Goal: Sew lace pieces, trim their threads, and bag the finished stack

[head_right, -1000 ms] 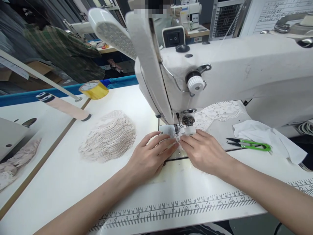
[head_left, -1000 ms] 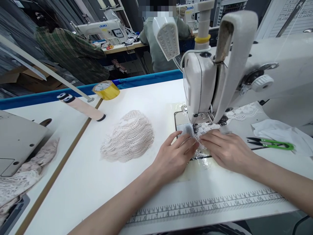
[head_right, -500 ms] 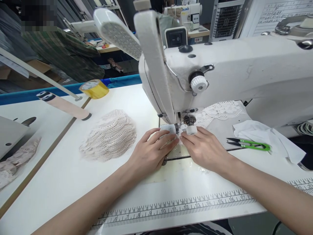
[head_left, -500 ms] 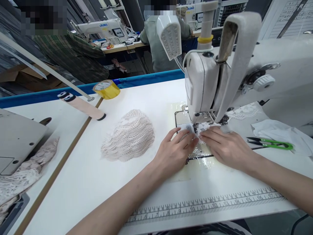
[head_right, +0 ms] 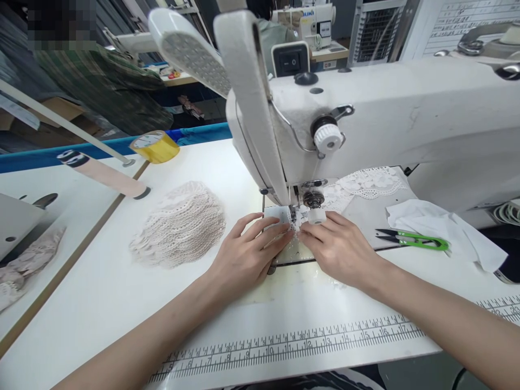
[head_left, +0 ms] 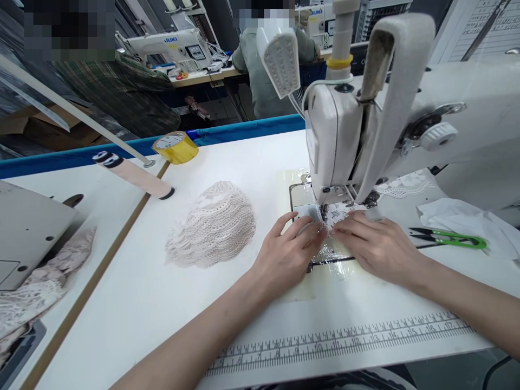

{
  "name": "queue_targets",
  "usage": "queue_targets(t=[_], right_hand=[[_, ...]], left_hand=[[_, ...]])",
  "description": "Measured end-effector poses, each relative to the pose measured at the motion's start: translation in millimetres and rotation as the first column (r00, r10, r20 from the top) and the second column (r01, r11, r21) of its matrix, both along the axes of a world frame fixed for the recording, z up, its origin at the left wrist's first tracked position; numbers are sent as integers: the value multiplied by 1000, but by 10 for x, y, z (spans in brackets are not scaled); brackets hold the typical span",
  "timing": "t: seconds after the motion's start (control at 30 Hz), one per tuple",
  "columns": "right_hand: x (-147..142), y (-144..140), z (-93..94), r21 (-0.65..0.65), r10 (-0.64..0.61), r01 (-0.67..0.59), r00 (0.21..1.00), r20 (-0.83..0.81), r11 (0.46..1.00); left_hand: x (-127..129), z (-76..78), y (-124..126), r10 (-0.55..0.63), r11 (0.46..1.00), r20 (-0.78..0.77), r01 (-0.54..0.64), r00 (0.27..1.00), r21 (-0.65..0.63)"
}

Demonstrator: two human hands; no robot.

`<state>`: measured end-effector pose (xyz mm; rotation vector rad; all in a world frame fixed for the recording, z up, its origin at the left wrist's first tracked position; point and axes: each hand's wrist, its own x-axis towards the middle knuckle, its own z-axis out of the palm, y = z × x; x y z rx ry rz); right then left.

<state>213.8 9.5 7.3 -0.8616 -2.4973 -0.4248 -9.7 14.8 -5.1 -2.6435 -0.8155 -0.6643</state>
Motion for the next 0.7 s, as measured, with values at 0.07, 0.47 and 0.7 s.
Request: queue_targets(t=[0.07, 0.47, 0.7], right_hand=[[0, 5, -9, 2, -3, 3, 1000, 1, 1000], [26, 71, -27, -119, -51, 48, 998, -27, 992], [36, 65, -34, -86, 8, -10, 1000, -19, 996]], left_hand=[[-2, -2, 7, 5, 1000, -2, -5, 1000, -2], [8, 12, 53, 74, 997, -29, -74, 997, -14], [17, 14, 54, 81, 997, -16, -81, 997, 9]])
